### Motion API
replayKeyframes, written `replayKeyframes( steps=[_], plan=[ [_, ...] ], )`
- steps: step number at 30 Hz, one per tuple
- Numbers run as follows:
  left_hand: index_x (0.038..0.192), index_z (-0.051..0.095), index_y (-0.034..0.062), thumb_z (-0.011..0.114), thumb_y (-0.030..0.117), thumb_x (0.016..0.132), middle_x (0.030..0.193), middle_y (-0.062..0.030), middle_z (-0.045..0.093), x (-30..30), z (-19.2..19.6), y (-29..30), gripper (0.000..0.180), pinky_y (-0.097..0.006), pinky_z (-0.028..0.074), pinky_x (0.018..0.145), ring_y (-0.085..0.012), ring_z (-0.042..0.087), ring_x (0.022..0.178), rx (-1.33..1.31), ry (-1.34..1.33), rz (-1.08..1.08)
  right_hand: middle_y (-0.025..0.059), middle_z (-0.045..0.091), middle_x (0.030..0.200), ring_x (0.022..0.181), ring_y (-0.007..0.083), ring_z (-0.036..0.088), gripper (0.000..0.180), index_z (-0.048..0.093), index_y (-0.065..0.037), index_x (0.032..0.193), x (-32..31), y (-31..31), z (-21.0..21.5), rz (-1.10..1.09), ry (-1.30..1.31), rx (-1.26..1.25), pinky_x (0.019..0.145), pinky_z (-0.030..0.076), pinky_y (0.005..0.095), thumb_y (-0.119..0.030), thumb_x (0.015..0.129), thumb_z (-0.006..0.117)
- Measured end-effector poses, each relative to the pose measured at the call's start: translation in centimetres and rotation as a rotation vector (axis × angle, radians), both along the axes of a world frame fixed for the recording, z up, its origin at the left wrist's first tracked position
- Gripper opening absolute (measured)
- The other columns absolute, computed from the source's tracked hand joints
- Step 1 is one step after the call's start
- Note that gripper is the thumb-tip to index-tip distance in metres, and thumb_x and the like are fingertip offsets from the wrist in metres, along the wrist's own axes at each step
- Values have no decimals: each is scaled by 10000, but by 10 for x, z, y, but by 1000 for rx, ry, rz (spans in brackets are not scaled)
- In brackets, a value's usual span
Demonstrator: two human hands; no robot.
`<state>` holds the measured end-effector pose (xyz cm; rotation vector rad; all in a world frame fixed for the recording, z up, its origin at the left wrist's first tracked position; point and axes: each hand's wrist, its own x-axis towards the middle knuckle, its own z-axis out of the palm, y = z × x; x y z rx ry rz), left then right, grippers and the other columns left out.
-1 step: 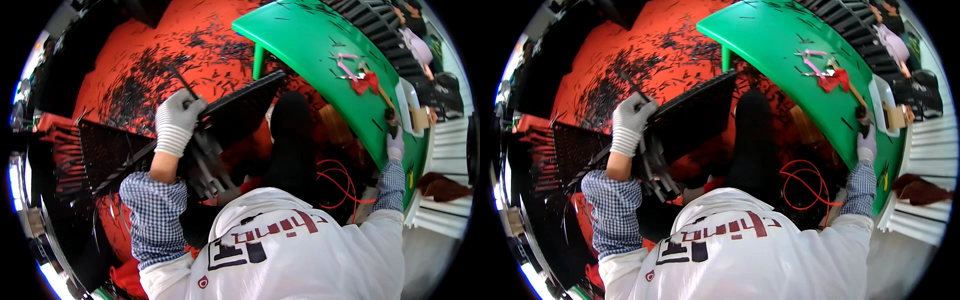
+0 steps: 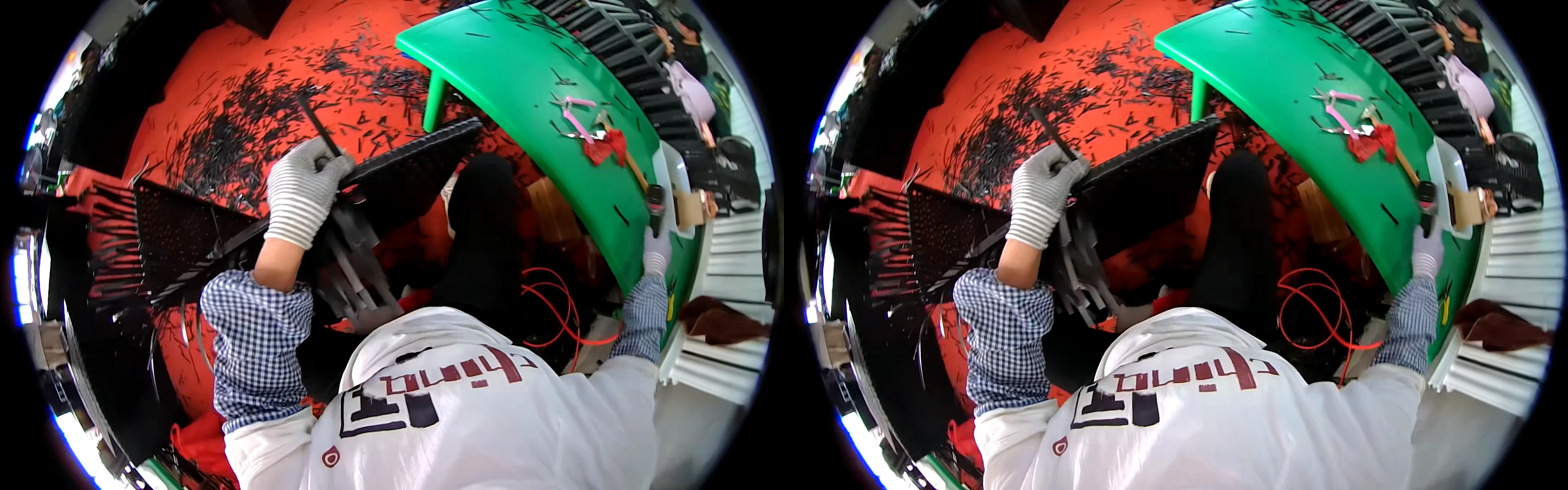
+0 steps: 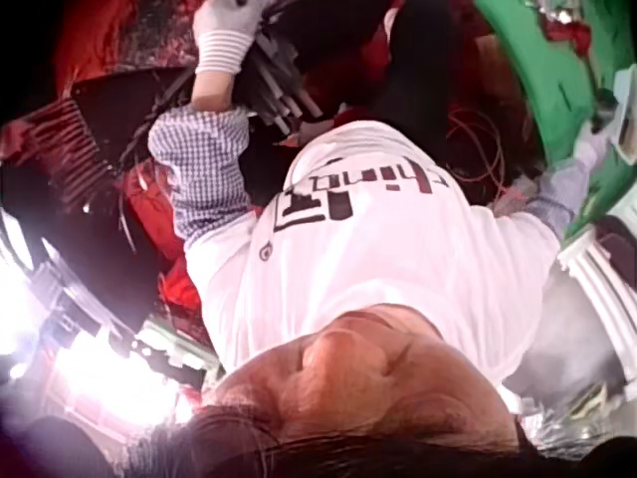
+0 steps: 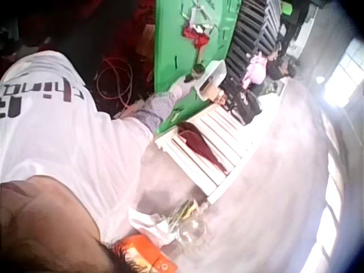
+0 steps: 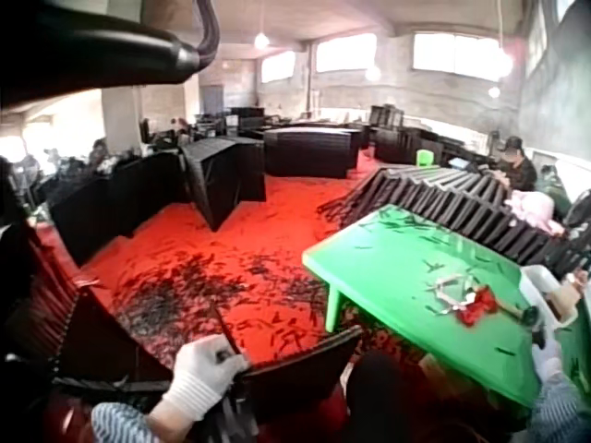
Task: The person assembles a wicker panel by hand, weaving black plastic strips into a frame, cutting the ends with pliers, and securing them using a pneumatic staple gun.
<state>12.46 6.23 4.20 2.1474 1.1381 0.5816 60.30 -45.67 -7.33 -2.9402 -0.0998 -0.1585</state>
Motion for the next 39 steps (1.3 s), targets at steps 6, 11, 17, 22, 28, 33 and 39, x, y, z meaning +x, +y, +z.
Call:
replayKeyframes(
  steps=[6,11,17,22,28,33,39],
  plan=[
    [914,761,54,808,264,823,694,-97,662,-12,2,3,233,-353,503,624,-212,623,615,28,11,1,131,650,1138,1003,227,624,499,555,58,1306,-48,45,103,454,-387,748,938,494,343,-234,950,748],
    [909,760,65,803,289,824,718,-112,666,-6,-4,0,243,-374,510,638,-249,633,639,52,5,-9,65,686,1001,909,179,653,314,647,-5,1133,-141,157,139,596,-101,798,864,527,350,-201,923,774],
    [905,743,43,783,266,830,693,-115,635,-11,-1,1,238,-374,496,631,-240,610,636,66,48,-13,84,745,1027,941,241,735,539,597,4,1322,-262,263,111,1033,286,1018,918,576,388,-190,864,804],
    [865,722,35,797,262,819,654,-102,627,-11,-3,1,243,-358,479,589,-202,586,572,171,17,-41,132,702,906,757,311,697,677,598,-3,1332,-311,302,115,1600,-30,515,653,541,409,-254,749,830],
    [850,723,32,801,244,811,653,-100,625,-9,-3,0,229,-347,475,588,-196,570,570,99,-2,-30,56,658,840,748,246,666,695,564,-57,1382,-336,293,96,1695,-72,209,696,531,397,-298,763,768],
    [841,717,17,800,226,814,638,-102,620,-8,3,-4,226,-347,469,577,-193,556,560,15,-27,-20,61,660,876,782,242,666,694,571,-45,1379,-338,286,86,1674,-127,183,718,535,384,-258,744,752],
    [839,718,14,803,238,821,639,-102,618,-8,5,-5,241,-352,470,578,-189,559,560,33,8,-6,59,660,873,773,236,665,658,582,-43,1371,-336,286,81,1649,-152,197,706,531,378,-209,753,737]
  ],
)
